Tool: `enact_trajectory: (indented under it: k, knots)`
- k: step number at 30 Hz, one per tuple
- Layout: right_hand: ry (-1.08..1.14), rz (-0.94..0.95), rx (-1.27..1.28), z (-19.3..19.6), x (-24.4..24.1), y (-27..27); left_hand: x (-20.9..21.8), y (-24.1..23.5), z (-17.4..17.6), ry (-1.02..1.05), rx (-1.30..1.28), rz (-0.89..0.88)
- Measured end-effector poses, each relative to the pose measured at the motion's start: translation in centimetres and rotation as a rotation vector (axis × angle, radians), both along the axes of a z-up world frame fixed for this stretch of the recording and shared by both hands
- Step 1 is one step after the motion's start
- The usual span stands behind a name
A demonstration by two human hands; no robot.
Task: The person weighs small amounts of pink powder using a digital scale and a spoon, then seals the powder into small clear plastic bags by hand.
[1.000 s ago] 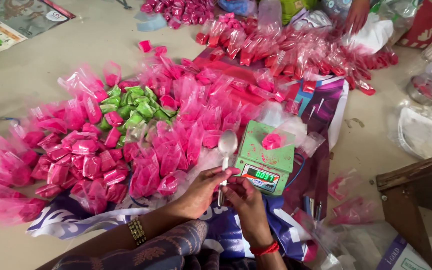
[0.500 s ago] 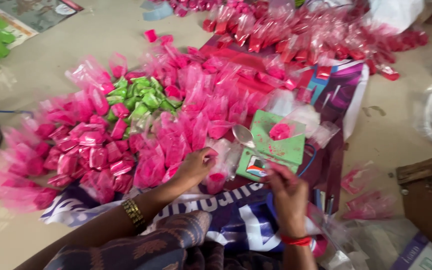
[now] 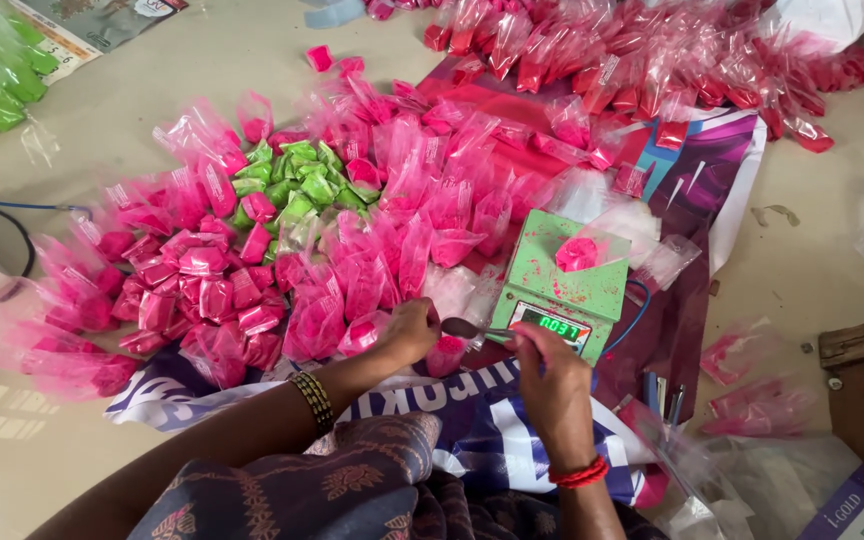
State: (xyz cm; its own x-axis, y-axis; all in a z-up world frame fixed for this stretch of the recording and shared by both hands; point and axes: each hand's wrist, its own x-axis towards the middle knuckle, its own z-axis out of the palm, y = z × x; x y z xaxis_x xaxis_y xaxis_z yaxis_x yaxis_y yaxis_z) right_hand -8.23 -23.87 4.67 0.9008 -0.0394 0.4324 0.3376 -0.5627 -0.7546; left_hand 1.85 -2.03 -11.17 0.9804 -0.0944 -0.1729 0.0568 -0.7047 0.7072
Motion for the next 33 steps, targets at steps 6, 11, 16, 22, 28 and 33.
enact_trajectory:
  k: [6,11,16,22,28,33]
  knots:
    - [-0.006,0.039,-0.168,0.4,-0.5,0.8,-3.3,-1.6,5.9,-0.022,0.035,0.008]
    - [0.002,0.018,-0.178,-1.8,0.1,1.2,-3.8,-1.8,4.7,-0.093,0.013,-0.085]
    - [0.028,0.045,-0.186,-3.1,0.1,1.9,-3.8,-0.8,4.2,-0.114,-0.139,-0.024]
    - [0.012,0.062,-0.138,-2.9,0.1,2.1,-3.4,1.7,-6.1,0.138,-0.276,0.191]
    - [0.081,0.030,-0.103,-4.3,0.4,1.9,-4.6,0.0,-5.8,0.527,-0.862,0.426]
    - [0.143,-0.031,-0.106,-4.4,0.5,1.3,-4.5,0.1,-6.5,0.539,-0.923,0.415]
